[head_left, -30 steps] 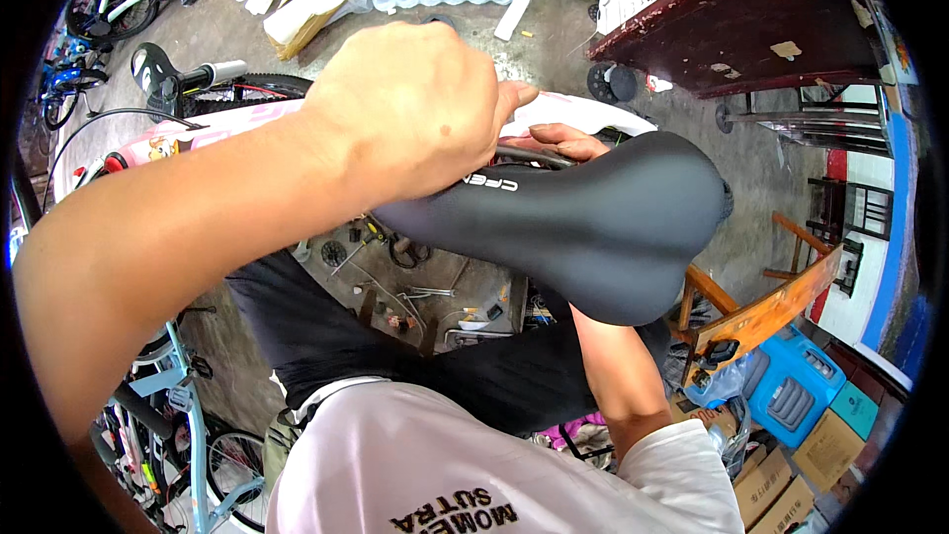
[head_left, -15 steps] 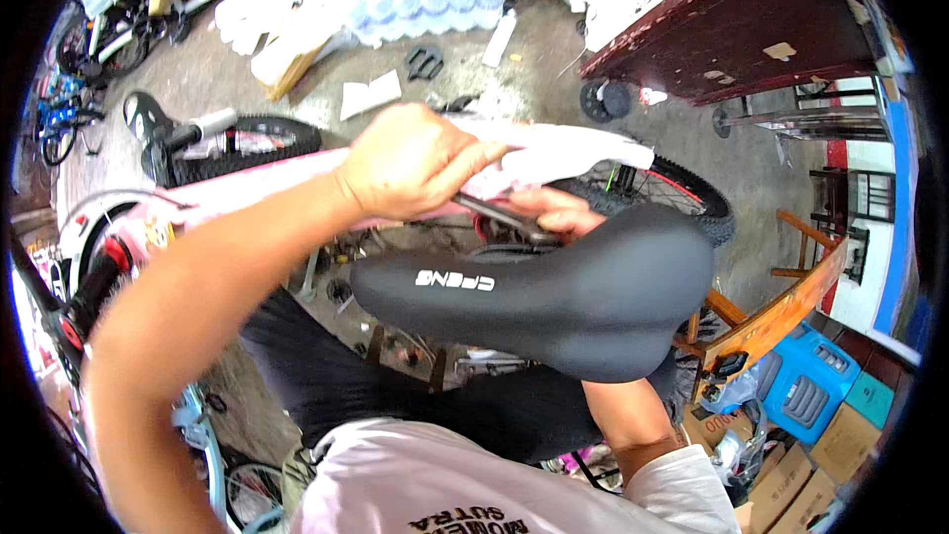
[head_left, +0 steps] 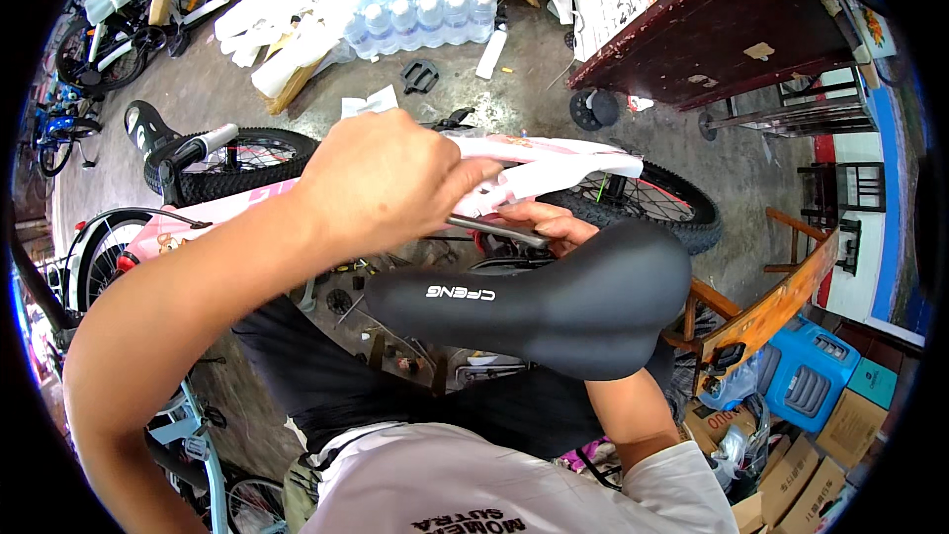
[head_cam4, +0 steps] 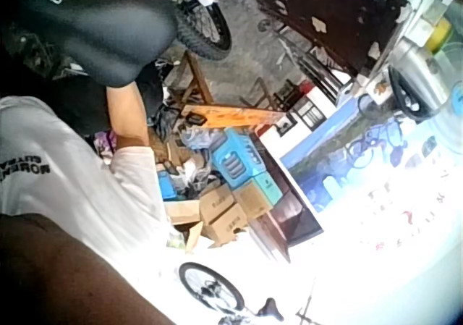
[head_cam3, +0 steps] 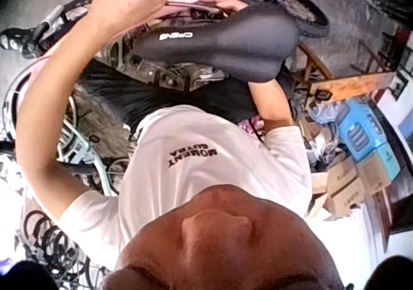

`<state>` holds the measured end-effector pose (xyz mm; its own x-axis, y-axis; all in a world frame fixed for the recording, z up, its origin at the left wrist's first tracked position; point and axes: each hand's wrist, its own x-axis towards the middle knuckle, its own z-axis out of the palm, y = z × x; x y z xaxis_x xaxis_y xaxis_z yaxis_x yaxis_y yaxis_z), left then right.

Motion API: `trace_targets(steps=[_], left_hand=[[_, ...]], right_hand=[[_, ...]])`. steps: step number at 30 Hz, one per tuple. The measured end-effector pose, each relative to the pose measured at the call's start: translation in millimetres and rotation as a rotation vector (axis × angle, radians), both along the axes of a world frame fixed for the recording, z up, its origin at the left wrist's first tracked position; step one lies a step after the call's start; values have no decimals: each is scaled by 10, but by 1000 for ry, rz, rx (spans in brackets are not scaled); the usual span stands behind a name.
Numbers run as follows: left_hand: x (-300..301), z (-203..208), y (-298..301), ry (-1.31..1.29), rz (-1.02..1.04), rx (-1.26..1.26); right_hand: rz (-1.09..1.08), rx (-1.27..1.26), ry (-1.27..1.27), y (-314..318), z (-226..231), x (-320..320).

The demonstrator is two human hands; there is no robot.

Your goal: The person adjusts the seat and attaches a pedal to the crank arm of a pink bicycle by hand and using a wrench.

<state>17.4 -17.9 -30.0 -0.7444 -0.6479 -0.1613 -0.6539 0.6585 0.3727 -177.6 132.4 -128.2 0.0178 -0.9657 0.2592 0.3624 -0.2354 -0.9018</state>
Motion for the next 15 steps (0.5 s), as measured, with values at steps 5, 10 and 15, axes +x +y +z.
trace_targets(steps=[5,10,15], left_hand=[[-52,406,364,-123,-101,-168],[-40,461,470,-27,-293,-390],[-89,422,477,-129,-131,-277]], right_hand=[[-6,57,57,8,39,2],[-7,43,244,-16,49,-22],[-128,216,184,27,153,90]])
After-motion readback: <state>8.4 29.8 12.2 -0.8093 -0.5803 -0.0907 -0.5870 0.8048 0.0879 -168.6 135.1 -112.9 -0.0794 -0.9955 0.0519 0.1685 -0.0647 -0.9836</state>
